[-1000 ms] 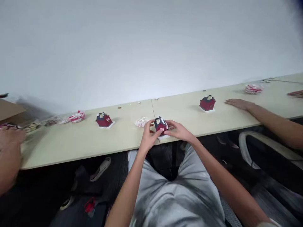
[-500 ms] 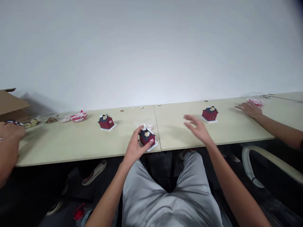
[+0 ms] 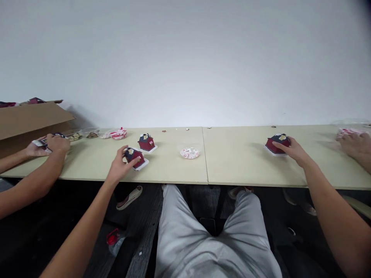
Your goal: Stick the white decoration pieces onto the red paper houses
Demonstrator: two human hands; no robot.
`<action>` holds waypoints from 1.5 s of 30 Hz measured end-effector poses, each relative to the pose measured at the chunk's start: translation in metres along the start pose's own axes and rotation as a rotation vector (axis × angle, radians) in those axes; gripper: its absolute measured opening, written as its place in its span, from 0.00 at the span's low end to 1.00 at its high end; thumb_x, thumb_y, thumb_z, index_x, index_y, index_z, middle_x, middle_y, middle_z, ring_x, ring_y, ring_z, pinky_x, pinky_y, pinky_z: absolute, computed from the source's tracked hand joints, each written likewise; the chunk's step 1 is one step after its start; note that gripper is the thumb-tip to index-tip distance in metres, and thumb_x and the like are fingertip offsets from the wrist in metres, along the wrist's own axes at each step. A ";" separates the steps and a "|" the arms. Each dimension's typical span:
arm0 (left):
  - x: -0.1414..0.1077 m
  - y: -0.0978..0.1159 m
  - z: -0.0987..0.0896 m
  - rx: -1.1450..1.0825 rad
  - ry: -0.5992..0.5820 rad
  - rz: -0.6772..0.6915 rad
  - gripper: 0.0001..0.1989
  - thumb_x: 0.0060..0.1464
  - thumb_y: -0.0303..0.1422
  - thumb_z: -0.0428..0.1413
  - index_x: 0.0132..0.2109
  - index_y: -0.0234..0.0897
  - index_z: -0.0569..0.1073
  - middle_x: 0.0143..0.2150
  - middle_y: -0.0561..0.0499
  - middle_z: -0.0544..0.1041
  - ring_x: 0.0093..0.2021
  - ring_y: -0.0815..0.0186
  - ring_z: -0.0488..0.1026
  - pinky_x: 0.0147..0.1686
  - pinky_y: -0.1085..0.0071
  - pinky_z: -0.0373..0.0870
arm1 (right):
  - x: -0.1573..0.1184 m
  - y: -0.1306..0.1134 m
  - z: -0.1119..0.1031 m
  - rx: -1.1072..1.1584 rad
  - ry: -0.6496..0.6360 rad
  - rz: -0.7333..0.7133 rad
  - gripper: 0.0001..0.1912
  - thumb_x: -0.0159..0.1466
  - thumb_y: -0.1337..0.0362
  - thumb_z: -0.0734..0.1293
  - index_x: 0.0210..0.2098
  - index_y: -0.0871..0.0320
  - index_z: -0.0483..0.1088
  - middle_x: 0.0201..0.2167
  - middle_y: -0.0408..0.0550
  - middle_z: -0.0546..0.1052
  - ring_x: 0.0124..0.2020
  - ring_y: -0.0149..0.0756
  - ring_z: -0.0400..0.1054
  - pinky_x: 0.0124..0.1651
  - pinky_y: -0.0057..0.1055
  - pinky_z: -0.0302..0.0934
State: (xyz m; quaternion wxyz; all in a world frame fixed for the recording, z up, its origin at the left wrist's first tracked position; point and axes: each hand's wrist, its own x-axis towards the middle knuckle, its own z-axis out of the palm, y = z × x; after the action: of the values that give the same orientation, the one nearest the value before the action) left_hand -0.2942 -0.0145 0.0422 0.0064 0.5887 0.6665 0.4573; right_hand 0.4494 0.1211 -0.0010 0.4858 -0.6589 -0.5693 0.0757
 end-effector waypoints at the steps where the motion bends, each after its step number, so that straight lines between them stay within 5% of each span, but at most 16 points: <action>1: 0.014 -0.013 -0.007 0.045 0.009 -0.025 0.42 0.48 0.49 0.65 0.65 0.40 0.60 0.55 0.44 0.74 0.55 0.53 0.73 0.47 0.63 0.73 | 0.002 -0.002 0.002 0.038 -0.053 0.055 0.37 0.59 0.46 0.72 0.59 0.64 0.68 0.48 0.69 0.77 0.42 0.48 0.74 0.41 0.40 0.65; 3: 0.041 -0.037 -0.022 0.130 0.016 -0.074 0.41 0.48 0.48 0.65 0.65 0.39 0.60 0.51 0.47 0.75 0.51 0.55 0.74 0.47 0.62 0.72 | 0.002 -0.005 0.004 0.071 -0.100 0.146 0.35 0.58 0.47 0.73 0.59 0.61 0.67 0.51 0.67 0.76 0.45 0.49 0.73 0.44 0.42 0.65; 7: 0.075 -0.059 -0.047 0.291 0.022 -0.144 0.34 0.50 0.47 0.65 0.58 0.36 0.65 0.46 0.48 0.75 0.47 0.54 0.74 0.48 0.59 0.71 | -0.009 -0.010 0.009 -0.013 -0.114 0.063 0.37 0.55 0.44 0.73 0.58 0.58 0.68 0.53 0.62 0.77 0.48 0.56 0.73 0.52 0.49 0.66; 10: 0.071 -0.042 -0.049 0.316 0.226 0.011 0.27 0.55 0.47 0.61 0.53 0.33 0.69 0.48 0.45 0.75 0.52 0.51 0.72 0.53 0.56 0.68 | -0.027 -0.014 0.014 -0.037 -0.153 0.004 0.43 0.54 0.41 0.73 0.62 0.57 0.63 0.57 0.62 0.75 0.48 0.57 0.75 0.51 0.52 0.68; 13: 0.054 0.009 -0.024 0.214 0.372 0.262 0.21 0.61 0.46 0.54 0.52 0.34 0.72 0.51 0.42 0.75 0.54 0.54 0.71 0.53 0.58 0.68 | -0.048 -0.024 0.022 0.018 -0.145 -0.055 0.42 0.55 0.41 0.73 0.62 0.55 0.63 0.56 0.60 0.75 0.44 0.52 0.76 0.46 0.47 0.72; 15: 0.048 0.056 0.010 0.095 0.215 0.338 0.20 0.62 0.46 0.52 0.50 0.35 0.74 0.49 0.43 0.78 0.49 0.56 0.74 0.46 0.63 0.71 | -0.060 -0.036 0.032 0.078 -0.121 -0.092 0.40 0.54 0.41 0.73 0.59 0.55 0.65 0.50 0.58 0.77 0.41 0.48 0.76 0.42 0.43 0.72; 19: 0.060 0.146 0.094 0.009 -0.537 0.498 0.18 0.60 0.45 0.52 0.48 0.40 0.79 0.48 0.44 0.81 0.47 0.56 0.76 0.47 0.64 0.71 | -0.079 -0.070 0.063 0.161 -0.111 -0.165 0.38 0.55 0.41 0.73 0.56 0.58 0.66 0.42 0.55 0.77 0.40 0.45 0.74 0.42 0.42 0.71; 21: 0.071 0.178 0.133 0.086 -0.802 0.510 0.14 0.53 0.41 0.58 0.42 0.40 0.81 0.43 0.44 0.83 0.42 0.57 0.77 0.44 0.66 0.71 | -0.087 -0.086 0.079 0.186 -0.087 -0.180 0.38 0.55 0.41 0.72 0.56 0.58 0.66 0.47 0.58 0.75 0.44 0.48 0.73 0.44 0.45 0.71; 24: 0.080 0.204 0.177 0.299 -0.966 0.416 0.09 0.41 0.34 0.63 0.33 0.39 0.81 0.36 0.45 0.83 0.33 0.60 0.76 0.37 0.67 0.69 | -0.099 -0.106 0.095 0.272 -0.096 -0.175 0.39 0.55 0.41 0.73 0.57 0.56 0.63 0.58 0.61 0.69 0.54 0.54 0.71 0.50 0.49 0.70; 28: 0.078 0.209 0.205 0.373 -0.948 0.373 0.05 0.35 0.27 0.61 0.26 0.38 0.78 0.29 0.47 0.80 0.28 0.62 0.72 0.35 0.65 0.68 | -0.116 -0.123 0.097 0.410 -0.255 -0.140 0.36 0.58 0.44 0.72 0.58 0.54 0.58 0.58 0.61 0.71 0.50 0.49 0.75 0.51 0.47 0.71; 32: 0.083 0.204 0.203 0.348 -0.879 0.383 0.06 0.37 0.28 0.61 0.28 0.38 0.76 0.32 0.46 0.80 0.31 0.61 0.72 0.36 0.67 0.67 | -0.128 -0.132 0.095 0.381 -0.294 -0.149 0.37 0.58 0.44 0.72 0.58 0.54 0.57 0.58 0.61 0.72 0.47 0.49 0.76 0.50 0.47 0.72; 36: 0.072 0.209 0.182 0.282 -0.706 0.427 0.10 0.54 0.36 0.54 0.40 0.36 0.75 0.35 0.45 0.78 0.33 0.61 0.71 0.35 0.67 0.64 | -0.139 -0.139 0.094 0.349 -0.318 -0.179 0.37 0.60 0.45 0.71 0.60 0.54 0.56 0.58 0.61 0.71 0.47 0.47 0.76 0.51 0.47 0.71; 39: 0.033 0.217 0.164 0.017 -0.571 0.490 0.15 0.64 0.39 0.45 0.44 0.36 0.72 0.30 0.49 0.75 0.30 0.62 0.70 0.32 0.68 0.62 | -0.145 -0.146 0.093 0.281 -0.287 -0.220 0.39 0.57 0.43 0.73 0.60 0.55 0.59 0.57 0.60 0.71 0.49 0.51 0.74 0.52 0.49 0.70; 45: -0.054 0.220 0.157 -0.343 -0.642 0.540 0.14 0.66 0.39 0.47 0.46 0.39 0.75 0.33 0.50 0.77 0.34 0.63 0.73 0.36 0.69 0.66 | -0.151 -0.161 0.102 0.288 -0.253 -0.361 0.47 0.57 0.43 0.73 0.67 0.54 0.54 0.65 0.59 0.62 0.64 0.53 0.61 0.66 0.51 0.59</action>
State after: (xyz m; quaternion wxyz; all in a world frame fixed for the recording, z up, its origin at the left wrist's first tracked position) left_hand -0.0205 0.0128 0.0578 0.1906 0.8438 0.3681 0.3408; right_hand 0.2226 0.0339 -0.0057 0.5054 -0.4561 -0.7170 0.1500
